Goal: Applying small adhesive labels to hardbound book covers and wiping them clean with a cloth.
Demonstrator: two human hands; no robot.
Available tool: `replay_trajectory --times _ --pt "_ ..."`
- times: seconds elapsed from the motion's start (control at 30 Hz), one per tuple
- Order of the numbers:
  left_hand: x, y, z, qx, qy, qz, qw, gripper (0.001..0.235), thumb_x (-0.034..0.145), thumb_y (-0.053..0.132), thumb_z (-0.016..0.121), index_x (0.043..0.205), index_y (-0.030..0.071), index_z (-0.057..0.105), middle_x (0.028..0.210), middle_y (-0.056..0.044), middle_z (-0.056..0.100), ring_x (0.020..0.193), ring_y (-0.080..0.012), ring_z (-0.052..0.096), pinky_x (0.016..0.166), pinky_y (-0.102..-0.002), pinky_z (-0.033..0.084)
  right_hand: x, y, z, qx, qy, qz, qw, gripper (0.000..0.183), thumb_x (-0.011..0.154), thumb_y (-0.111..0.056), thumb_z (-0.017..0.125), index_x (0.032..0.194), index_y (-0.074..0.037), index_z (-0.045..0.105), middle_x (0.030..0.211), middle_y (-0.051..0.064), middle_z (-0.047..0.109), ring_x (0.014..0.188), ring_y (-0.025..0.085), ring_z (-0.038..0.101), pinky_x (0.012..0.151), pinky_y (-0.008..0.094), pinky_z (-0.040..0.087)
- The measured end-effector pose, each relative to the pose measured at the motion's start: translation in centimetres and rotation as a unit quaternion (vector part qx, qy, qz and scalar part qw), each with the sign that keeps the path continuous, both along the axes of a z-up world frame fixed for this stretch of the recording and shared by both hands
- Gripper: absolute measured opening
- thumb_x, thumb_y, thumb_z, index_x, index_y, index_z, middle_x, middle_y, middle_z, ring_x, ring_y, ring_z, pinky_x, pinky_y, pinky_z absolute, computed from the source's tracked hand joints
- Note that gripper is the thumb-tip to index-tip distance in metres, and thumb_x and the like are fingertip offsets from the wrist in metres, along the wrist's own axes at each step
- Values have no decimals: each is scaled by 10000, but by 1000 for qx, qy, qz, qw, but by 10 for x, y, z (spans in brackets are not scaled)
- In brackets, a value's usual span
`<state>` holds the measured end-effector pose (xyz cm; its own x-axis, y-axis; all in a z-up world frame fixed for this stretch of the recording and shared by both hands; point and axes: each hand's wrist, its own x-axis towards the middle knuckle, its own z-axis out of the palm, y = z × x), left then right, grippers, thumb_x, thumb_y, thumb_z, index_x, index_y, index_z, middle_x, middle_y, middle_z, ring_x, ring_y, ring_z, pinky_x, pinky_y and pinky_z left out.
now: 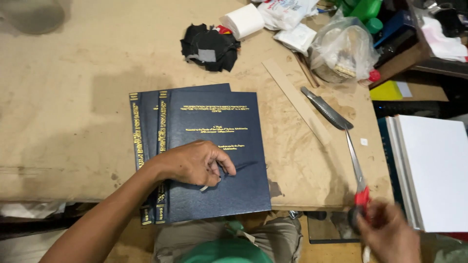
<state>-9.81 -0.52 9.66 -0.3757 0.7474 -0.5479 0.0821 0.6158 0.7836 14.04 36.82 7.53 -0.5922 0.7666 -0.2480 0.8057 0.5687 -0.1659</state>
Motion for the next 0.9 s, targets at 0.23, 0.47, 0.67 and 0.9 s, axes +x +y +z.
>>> replay_trajectory --times 0.23,0.47,0.67,0.9 --pt "-5 -4 -5 23 -10 -4 1000 373 792 32 695 1139 111 808 819 -42 805 663 -97 705 645 -237 542 -92 -4 39 30 -183 76 980 208 894 -335 729 1039 -189 761 1112 96 712 950 299 729 787 427 545" --pt "-12 -7 -14 63 -39 -22 997 352 804 33 732 1148 84 788 995 -51 822 780 -118 735 692 -254 579 -98 -30 63 -33 -143 125 981 381 988 -289 641 1363 -231 669 1269 24 795 1139 242 765 1026 437 646" --pt "-10 -5 -10 60 -28 -27 997 380 773 5 676 1126 72 799 780 -38 781 616 -87 649 556 -242 463 -115 -125 12 -206 170 520 812 554 1002 -459 471 1460 -155 542 1553 106 519 1443 284 436 1157 536 342" --pt "-10 -12 -14 109 -17 -24 994 362 804 53 677 1149 82 786 846 -50 800 687 -104 713 638 -250 549 -142 -147 -3 -221 203 554 776 258 982 -373 621 1008 -165 770 895 -8 728 880 176 611 826 342 431"
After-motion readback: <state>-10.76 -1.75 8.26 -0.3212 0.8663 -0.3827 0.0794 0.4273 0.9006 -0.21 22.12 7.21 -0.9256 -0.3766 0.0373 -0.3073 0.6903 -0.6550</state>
